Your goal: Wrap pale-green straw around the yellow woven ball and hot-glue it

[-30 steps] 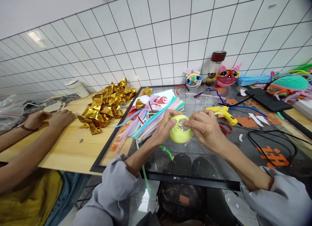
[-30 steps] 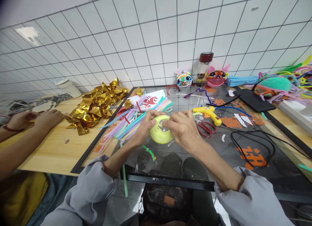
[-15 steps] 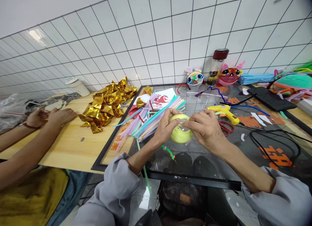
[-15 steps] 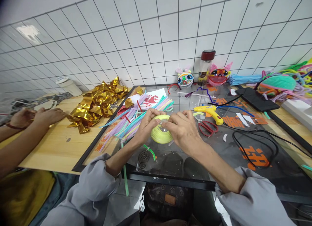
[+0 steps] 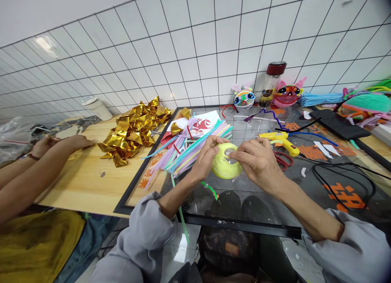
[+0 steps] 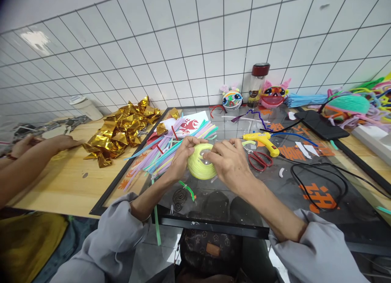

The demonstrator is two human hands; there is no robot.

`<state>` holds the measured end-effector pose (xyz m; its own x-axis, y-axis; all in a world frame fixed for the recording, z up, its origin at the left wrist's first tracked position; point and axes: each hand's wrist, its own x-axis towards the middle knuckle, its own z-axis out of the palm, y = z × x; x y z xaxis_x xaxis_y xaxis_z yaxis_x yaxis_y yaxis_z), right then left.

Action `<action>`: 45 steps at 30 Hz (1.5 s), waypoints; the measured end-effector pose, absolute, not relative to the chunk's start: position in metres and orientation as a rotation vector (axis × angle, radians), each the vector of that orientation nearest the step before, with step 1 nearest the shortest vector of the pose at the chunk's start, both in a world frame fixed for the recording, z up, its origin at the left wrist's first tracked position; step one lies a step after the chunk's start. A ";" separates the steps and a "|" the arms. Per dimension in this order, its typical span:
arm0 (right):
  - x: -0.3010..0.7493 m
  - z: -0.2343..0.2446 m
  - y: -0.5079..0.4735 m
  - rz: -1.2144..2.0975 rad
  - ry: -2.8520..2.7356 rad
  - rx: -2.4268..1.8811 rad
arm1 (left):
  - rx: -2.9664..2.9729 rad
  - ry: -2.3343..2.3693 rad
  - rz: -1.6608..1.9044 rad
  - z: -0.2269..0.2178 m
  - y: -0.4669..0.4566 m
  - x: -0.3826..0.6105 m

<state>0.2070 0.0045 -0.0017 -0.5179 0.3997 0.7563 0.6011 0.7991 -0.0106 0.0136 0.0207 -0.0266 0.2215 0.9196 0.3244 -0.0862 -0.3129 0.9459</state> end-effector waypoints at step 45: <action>0.211 -0.002 0.008 -0.303 -2.189 -0.748 | 2.043 0.914 1.201 -0.018 0.014 0.003</action>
<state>0.2114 0.0080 -0.0024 -0.5166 0.4145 0.7492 0.6024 0.7977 -0.0260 0.0027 0.0138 -0.0180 0.3563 0.7955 0.4901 0.2606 -0.5884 0.7654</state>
